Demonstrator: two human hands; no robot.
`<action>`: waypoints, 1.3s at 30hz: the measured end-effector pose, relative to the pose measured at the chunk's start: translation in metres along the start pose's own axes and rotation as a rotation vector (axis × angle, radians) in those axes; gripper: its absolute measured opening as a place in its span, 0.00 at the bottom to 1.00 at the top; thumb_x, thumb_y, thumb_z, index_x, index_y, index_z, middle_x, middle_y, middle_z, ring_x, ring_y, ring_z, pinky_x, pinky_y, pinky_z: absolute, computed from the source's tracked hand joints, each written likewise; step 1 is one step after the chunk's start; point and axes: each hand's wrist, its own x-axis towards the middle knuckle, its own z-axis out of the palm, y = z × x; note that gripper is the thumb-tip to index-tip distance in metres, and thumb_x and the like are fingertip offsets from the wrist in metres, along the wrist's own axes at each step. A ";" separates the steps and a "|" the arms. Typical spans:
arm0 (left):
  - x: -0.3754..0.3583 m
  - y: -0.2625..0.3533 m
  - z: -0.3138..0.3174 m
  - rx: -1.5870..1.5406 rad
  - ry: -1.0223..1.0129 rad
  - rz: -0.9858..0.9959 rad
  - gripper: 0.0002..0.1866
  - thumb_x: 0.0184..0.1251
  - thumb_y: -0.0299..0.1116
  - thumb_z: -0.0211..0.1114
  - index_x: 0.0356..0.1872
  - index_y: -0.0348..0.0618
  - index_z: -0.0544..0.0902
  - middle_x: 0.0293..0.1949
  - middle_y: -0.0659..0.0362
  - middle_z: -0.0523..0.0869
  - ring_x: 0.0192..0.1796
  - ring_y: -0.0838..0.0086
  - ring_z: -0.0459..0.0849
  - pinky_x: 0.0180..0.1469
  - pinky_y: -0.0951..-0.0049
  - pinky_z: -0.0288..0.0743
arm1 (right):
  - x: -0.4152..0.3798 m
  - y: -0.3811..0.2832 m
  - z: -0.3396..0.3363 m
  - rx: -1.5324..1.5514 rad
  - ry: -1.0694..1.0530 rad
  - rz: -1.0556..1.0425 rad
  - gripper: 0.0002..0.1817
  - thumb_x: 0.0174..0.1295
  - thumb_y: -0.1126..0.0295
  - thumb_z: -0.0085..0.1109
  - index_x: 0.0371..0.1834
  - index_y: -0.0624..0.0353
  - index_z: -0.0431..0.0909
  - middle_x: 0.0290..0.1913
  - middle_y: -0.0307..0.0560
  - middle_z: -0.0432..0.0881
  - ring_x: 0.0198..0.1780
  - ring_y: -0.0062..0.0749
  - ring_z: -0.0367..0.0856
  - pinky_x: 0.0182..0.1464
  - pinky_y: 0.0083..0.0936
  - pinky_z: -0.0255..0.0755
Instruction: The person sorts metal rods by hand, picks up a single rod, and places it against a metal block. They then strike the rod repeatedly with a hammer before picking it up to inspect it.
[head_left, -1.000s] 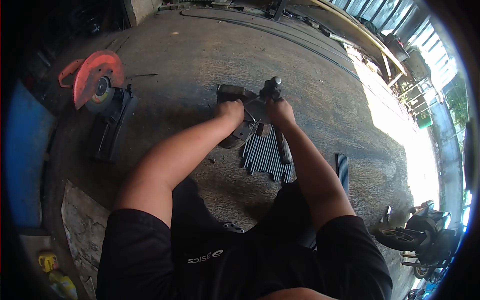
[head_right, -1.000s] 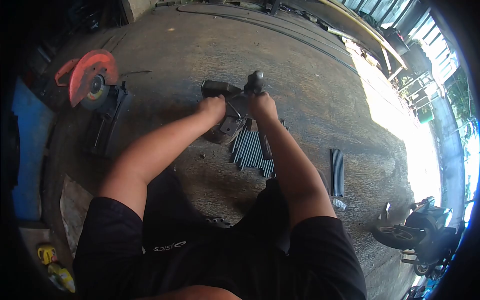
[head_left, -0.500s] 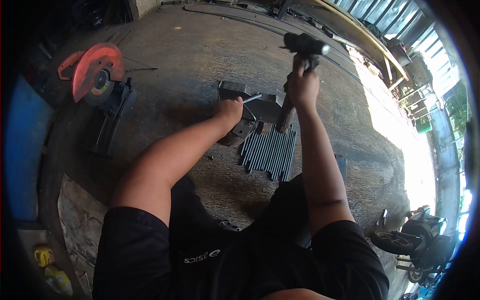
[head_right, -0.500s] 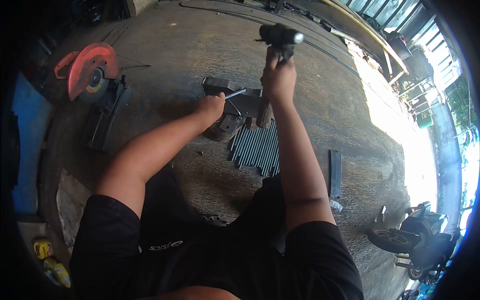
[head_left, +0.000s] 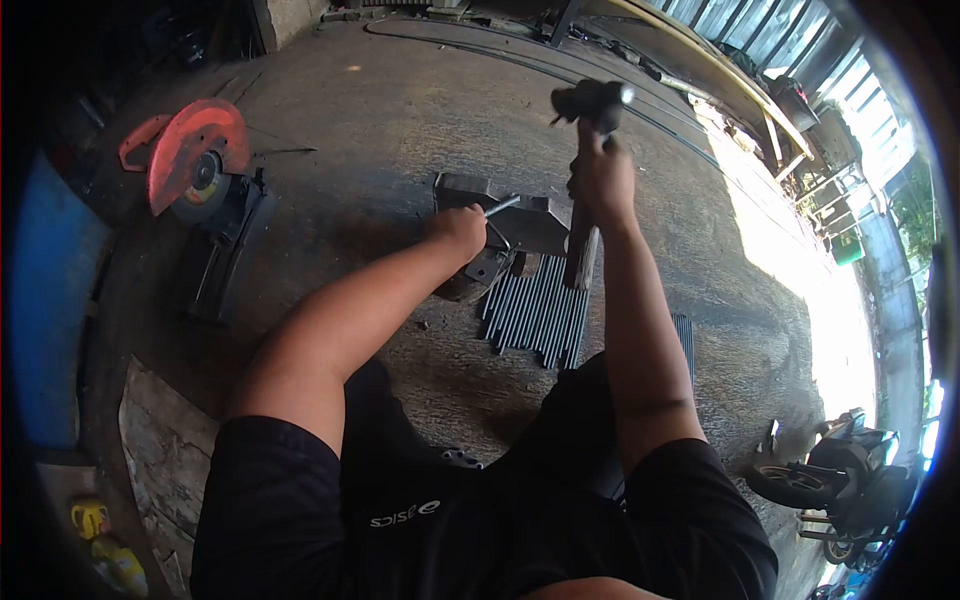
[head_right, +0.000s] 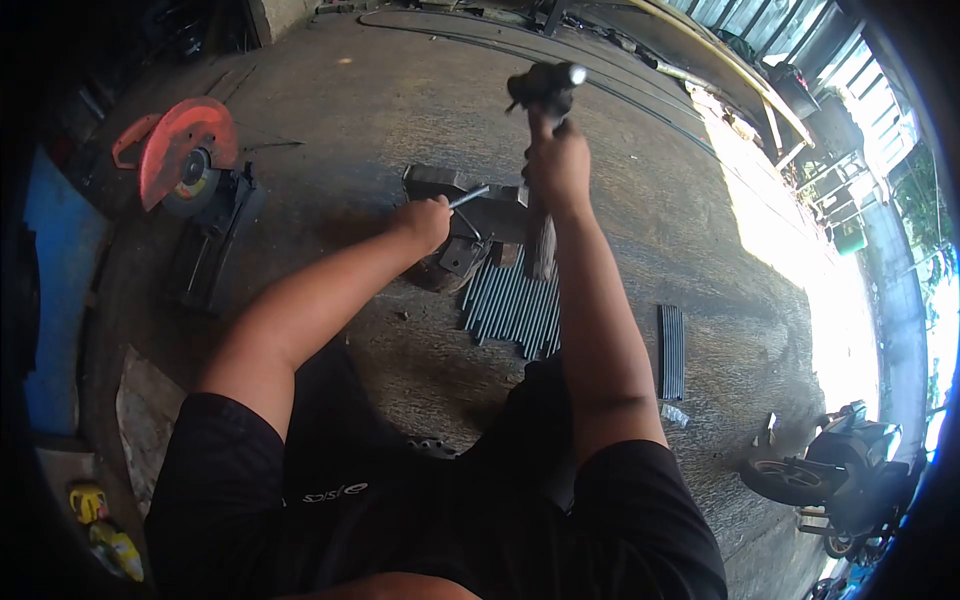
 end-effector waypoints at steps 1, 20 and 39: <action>0.000 0.002 -0.001 -0.010 0.007 -0.001 0.14 0.74 0.39 0.48 0.43 0.38 0.76 0.37 0.45 0.86 0.42 0.51 0.87 0.43 0.52 0.80 | -0.012 -0.034 -0.010 0.134 0.026 0.077 0.28 0.66 0.48 0.53 0.37 0.70 0.76 0.23 0.56 0.82 0.29 0.48 0.84 0.36 0.41 0.74; 0.016 0.001 -0.015 0.110 -0.253 0.195 0.23 0.74 0.39 0.41 0.46 0.35 0.83 0.47 0.44 0.84 0.50 0.51 0.84 0.53 0.54 0.77 | -0.020 -0.026 0.011 0.138 -0.043 -0.005 0.25 0.66 0.50 0.56 0.38 0.68 0.76 0.22 0.51 0.80 0.21 0.36 0.81 0.27 0.32 0.73; 0.008 0.002 -0.009 -0.194 -0.049 -0.036 0.21 0.74 0.40 0.44 0.55 0.34 0.76 0.47 0.39 0.83 0.52 0.49 0.82 0.54 0.52 0.74 | -0.006 0.023 0.012 0.008 -0.077 0.174 0.27 0.65 0.46 0.54 0.31 0.65 0.77 0.22 0.45 0.77 0.20 0.29 0.78 0.23 0.29 0.72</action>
